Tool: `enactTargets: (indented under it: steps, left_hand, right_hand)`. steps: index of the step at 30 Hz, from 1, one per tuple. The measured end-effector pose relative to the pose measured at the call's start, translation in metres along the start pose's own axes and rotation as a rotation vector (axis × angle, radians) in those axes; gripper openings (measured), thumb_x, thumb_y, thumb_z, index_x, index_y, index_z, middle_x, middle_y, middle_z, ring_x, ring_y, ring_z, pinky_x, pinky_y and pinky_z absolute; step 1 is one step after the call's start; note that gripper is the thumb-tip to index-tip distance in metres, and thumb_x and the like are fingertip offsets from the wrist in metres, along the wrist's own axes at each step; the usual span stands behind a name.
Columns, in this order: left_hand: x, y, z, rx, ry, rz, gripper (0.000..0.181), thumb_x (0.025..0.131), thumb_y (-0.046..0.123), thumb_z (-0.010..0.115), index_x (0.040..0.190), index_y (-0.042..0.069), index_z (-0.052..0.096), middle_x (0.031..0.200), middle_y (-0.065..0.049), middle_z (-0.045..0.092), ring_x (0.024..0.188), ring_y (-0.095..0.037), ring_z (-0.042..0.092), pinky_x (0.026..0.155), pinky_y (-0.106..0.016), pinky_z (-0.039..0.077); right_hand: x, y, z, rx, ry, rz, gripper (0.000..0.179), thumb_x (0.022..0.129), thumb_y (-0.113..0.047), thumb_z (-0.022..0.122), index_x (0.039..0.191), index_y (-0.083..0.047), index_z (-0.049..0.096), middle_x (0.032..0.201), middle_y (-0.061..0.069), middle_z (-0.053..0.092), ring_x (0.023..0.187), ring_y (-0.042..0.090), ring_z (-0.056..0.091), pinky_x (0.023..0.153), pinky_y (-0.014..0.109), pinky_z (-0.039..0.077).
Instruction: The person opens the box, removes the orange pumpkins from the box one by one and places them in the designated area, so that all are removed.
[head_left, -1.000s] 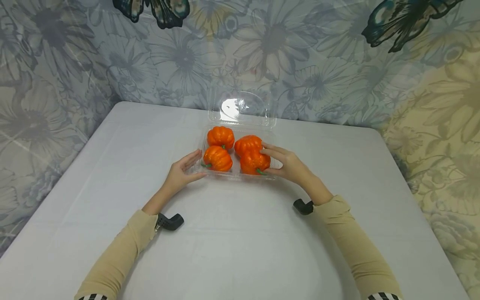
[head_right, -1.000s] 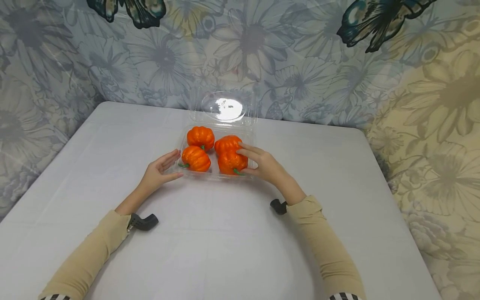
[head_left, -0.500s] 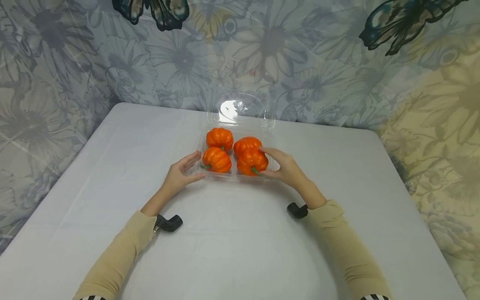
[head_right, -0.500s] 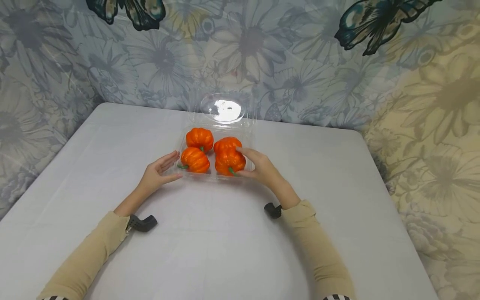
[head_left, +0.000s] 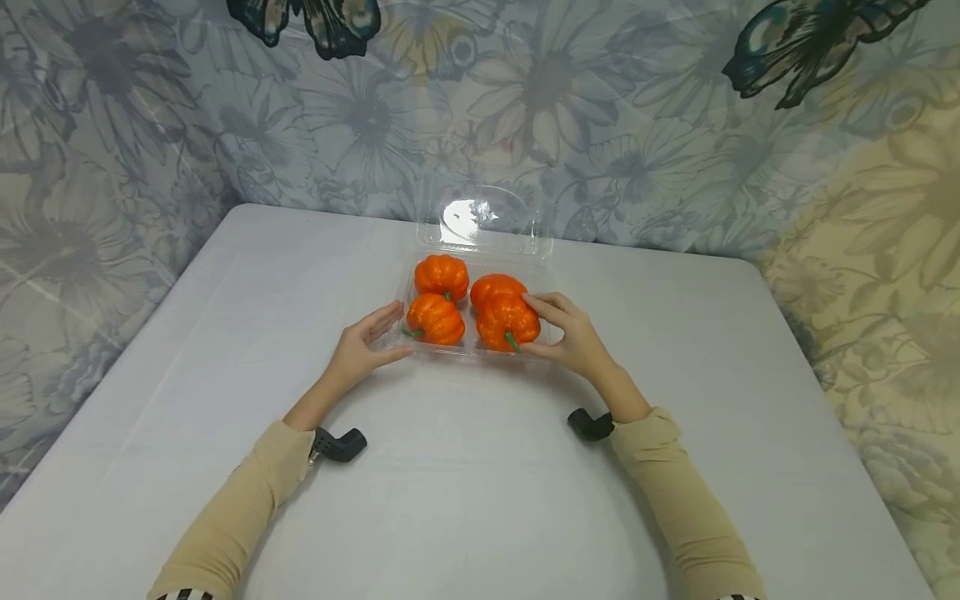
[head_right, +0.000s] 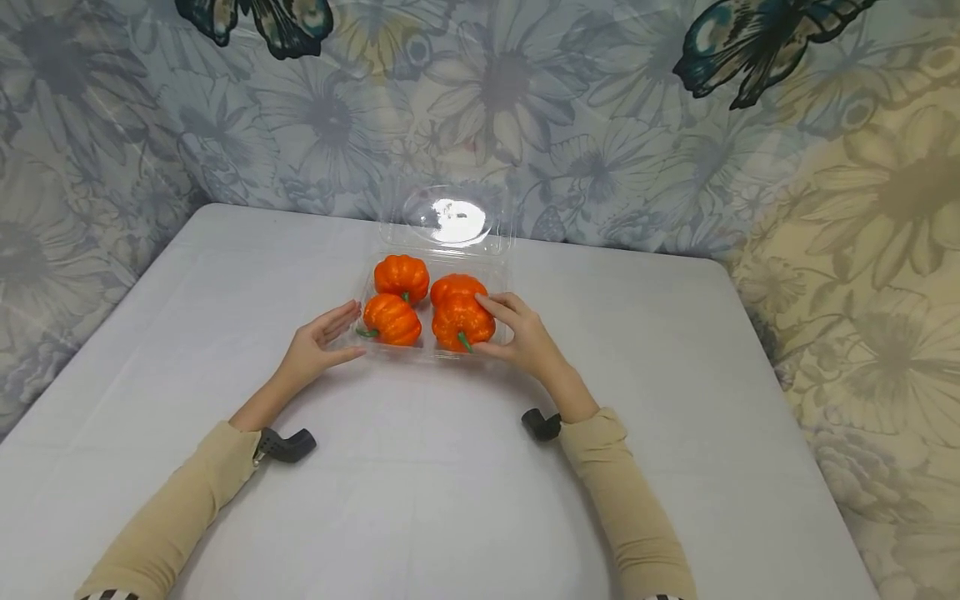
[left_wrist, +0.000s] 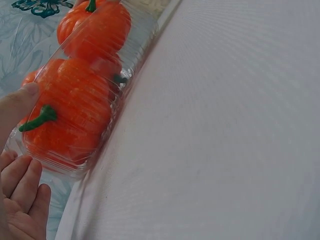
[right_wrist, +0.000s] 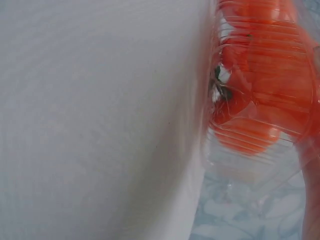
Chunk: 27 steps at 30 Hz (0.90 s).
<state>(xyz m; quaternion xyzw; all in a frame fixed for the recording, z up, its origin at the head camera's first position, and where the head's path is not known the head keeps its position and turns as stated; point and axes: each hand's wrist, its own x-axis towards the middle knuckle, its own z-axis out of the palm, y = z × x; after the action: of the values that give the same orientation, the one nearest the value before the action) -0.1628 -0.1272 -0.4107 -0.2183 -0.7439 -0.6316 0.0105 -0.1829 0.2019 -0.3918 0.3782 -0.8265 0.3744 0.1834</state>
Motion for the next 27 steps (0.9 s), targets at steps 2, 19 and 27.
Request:
enactTargets:
  steps: [2, 19, 27]
  left_hand:
    - [0.000, 0.001, 0.000, 0.002, 0.000, 0.003, 0.066, 0.071, -0.011, 0.070, 0.128, -0.014, 0.037, 0.130, -0.025, 0.039, 0.120, -0.033, 0.038, 0.099, -0.035, 0.031]
    - [0.004, -0.031, -0.003, -0.018, 0.012, 0.049, 0.070, 0.069, -0.002, 0.075, 0.130, -0.007, 0.040, 0.132, -0.019, 0.041, 0.120, -0.026, 0.040, 0.099, -0.033, 0.032]
    - [0.003, -0.033, -0.003, -0.017, 0.018, 0.061, 0.070, 0.070, 0.004, 0.076, 0.130, -0.004, 0.041, 0.131, -0.016, 0.043, 0.119, -0.021, 0.041, 0.097, -0.028, 0.033]
  right_hand:
    - [0.000, -0.001, -0.001, 0.003, 0.004, 0.015, 0.067, 0.058, 0.000, 0.083, 0.117, 0.008, 0.054, 0.119, 0.020, 0.053, 0.105, 0.032, 0.052, 0.086, 0.034, 0.046]
    - [0.008, -0.036, -0.012, 0.100, 0.045, 0.116, 0.056, 0.058, 0.013, 0.077, 0.107, 0.020, 0.052, 0.105, 0.030, 0.056, 0.094, 0.039, 0.057, 0.076, 0.042, 0.049]
    - [0.007, -0.041, -0.011, 0.110, 0.108, 0.122, 0.054, 0.059, 0.011, 0.078, 0.107, 0.019, 0.053, 0.105, 0.029, 0.056, 0.092, 0.038, 0.058, 0.074, 0.043, 0.050]
